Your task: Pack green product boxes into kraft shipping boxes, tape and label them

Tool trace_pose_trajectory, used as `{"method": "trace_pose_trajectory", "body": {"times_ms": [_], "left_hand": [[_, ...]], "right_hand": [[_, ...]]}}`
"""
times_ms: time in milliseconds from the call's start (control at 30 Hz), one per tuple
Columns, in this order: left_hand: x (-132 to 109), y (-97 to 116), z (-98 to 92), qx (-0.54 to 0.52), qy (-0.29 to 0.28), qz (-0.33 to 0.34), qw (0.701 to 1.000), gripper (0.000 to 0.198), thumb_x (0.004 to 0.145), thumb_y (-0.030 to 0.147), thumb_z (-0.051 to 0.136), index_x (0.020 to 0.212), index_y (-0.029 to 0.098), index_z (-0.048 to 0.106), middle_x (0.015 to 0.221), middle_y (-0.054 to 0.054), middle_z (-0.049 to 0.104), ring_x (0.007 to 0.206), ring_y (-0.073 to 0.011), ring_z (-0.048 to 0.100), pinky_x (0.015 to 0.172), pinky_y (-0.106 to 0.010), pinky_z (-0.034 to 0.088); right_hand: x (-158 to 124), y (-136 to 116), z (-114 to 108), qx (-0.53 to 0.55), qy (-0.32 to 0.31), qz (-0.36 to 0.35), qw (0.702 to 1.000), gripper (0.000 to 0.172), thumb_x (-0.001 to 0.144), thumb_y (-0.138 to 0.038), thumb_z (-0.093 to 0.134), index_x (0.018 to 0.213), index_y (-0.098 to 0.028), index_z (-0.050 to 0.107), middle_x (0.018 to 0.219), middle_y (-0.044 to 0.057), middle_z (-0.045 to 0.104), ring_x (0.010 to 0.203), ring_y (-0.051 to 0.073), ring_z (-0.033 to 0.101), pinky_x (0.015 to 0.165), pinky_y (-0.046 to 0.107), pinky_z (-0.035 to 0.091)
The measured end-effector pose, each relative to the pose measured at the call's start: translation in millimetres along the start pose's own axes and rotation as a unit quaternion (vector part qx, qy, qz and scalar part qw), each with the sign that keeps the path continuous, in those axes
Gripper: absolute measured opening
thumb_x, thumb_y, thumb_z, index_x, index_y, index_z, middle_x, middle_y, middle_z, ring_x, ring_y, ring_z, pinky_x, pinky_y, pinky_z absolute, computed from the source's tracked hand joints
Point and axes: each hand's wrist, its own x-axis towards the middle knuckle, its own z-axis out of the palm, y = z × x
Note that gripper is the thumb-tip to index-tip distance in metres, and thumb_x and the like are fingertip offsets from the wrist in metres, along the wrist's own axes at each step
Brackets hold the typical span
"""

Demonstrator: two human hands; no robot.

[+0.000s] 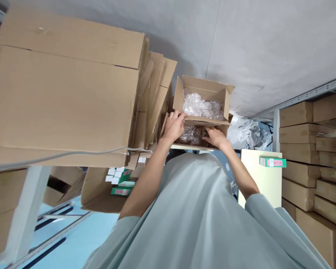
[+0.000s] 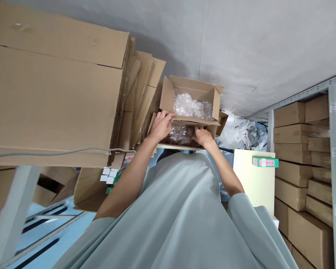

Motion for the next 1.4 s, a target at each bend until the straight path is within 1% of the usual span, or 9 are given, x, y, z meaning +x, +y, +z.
{"method": "trace_pose_trajectory", "body": {"times_ms": [167, 400, 533, 633, 700, 800, 1033, 1233, 1400], "left_hand": [[0, 1, 0.1, 0.002, 0.007, -0.004, 1.0, 0.05, 0.1, 0.01, 0.045, 0.142, 0.02, 0.071, 0.131, -0.018, 0.064, 0.127, -0.0384, 0.058, 0.111, -0.052, 0.05], [-3, 4, -1.6, -0.004, -0.005, -0.01, 1.0, 0.051, 0.1, 0.012, 0.047, 0.145, 0.021, 0.069, 0.13, -0.017, 0.066, 0.128, -0.038, 0.06, 0.115, -0.055, 0.05], [-12, 7, -10.0, -0.013, 0.02, -0.018, 1.0, 0.058, 0.104, 0.02, 0.049, 0.163, 0.017, 0.051, 0.148, -0.02, 0.063, 0.142, -0.0384, 0.057, 0.124, -0.057, 0.045], [-33, 8, -20.8, -0.018, 0.088, -0.024, 0.996, 0.067, 0.106, 0.029, 0.053, 0.171, 0.016, 0.038, 0.169, -0.022, 0.049, 0.163, -0.0375, 0.04, 0.135, -0.056, 0.035], [-53, 7, -25.8, -0.025, 0.115, -0.05, 0.992, 0.07, 0.106, 0.033, 0.056, 0.172, 0.017, 0.035, 0.172, -0.022, 0.045, 0.167, -0.0351, 0.037, 0.137, -0.053, 0.034], [-82, 3, -24.7, -0.035, 0.105, -0.154, 0.982, 0.077, 0.103, 0.039, 0.061, 0.173, 0.019, 0.034, 0.17, -0.022, 0.049, 0.158, -0.0364, 0.052, 0.13, -0.054, 0.046], [-105, -17, -11.4, -0.02, 0.045, -0.273, 0.961, 0.072, 0.1, 0.038, 0.063, 0.165, 0.013, 0.046, 0.152, -0.026, 0.069, 0.141, -0.0422, 0.068, 0.117, -0.058, 0.056], [-110, -24, -26.9, -0.004, 0.028, -0.214, 0.976, 0.066, 0.094, 0.026, 0.061, 0.16, 0.02, 0.056, 0.132, -0.017, 0.081, 0.118, -0.0371, 0.079, 0.105, -0.051, 0.061], [-120, 3, -23.6, -0.052, 0.006, -0.126, 0.991, 0.057, 0.097, 0.029, 0.057, 0.154, 0.022, 0.061, 0.134, -0.014, 0.081, 0.12, -0.0326, 0.078, 0.11, -0.048, 0.06]], "right_hand": [[-23, 7, 0, 0.06, 0.015, -0.107, 0.992, 0.057, 0.105, -0.033, 0.077, 0.159, -0.021, 0.063, 0.159, 0.019, 0.065, 0.148, 0.037, 0.063, 0.123, 0.047, 0.05], [-55, 14, 6, 0.082, 0.084, -0.085, 0.989, 0.058, 0.099, -0.029, 0.082, 0.153, -0.019, 0.067, 0.152, 0.021, 0.069, 0.142, 0.038, 0.066, 0.121, 0.05, 0.051], [-78, 38, 7, 0.117, 0.23, -0.023, 0.966, 0.038, 0.104, -0.032, 0.072, 0.141, -0.02, 0.073, 0.135, 0.017, 0.075, 0.126, 0.034, 0.071, 0.107, 0.047, 0.057], [-91, 61, 13, 0.156, 0.345, 0.057, 0.924, 0.034, 0.104, -0.047, 0.07, 0.122, -0.019, 0.077, 0.118, 0.016, 0.076, 0.112, 0.033, 0.072, 0.099, 0.047, 0.058], [-96, 73, 21, 0.194, 0.37, 0.097, 0.903, 0.046, 0.101, -0.06, 0.069, 0.115, -0.018, 0.077, 0.111, 0.015, 0.077, 0.099, 0.031, 0.073, 0.094, 0.046, 0.059], [-102, 79, 36, 0.265, 0.327, 0.125, 0.898, 0.055, 0.098, -0.07, 0.066, 0.109, -0.018, 0.077, 0.101, 0.012, 0.08, 0.085, 0.027, 0.073, 0.085, 0.042, 0.058], [-110, 52, 65, 0.281, 0.258, 0.165, 0.91, 0.03, 0.098, -0.05, 0.067, 0.094, -0.023, 0.079, 0.086, 0.008, 0.083, 0.08, 0.027, 0.076, 0.076, 0.034, 0.053], [-145, 16, 84, 0.267, 0.303, 0.202, 0.892, 0.03, 0.102, -0.044, 0.058, 0.092, -0.023, 0.077, 0.091, 0.011, 0.084, 0.081, 0.027, 0.077, 0.073, 0.033, 0.05], [-218, 0, 114, 0.296, 0.366, 0.255, 0.845, 0.041, 0.103, -0.056, 0.053, 0.089, -0.023, 0.074, 0.089, 0.011, 0.082, 0.081, 0.029, 0.076, 0.076, 0.035, 0.052]]}}
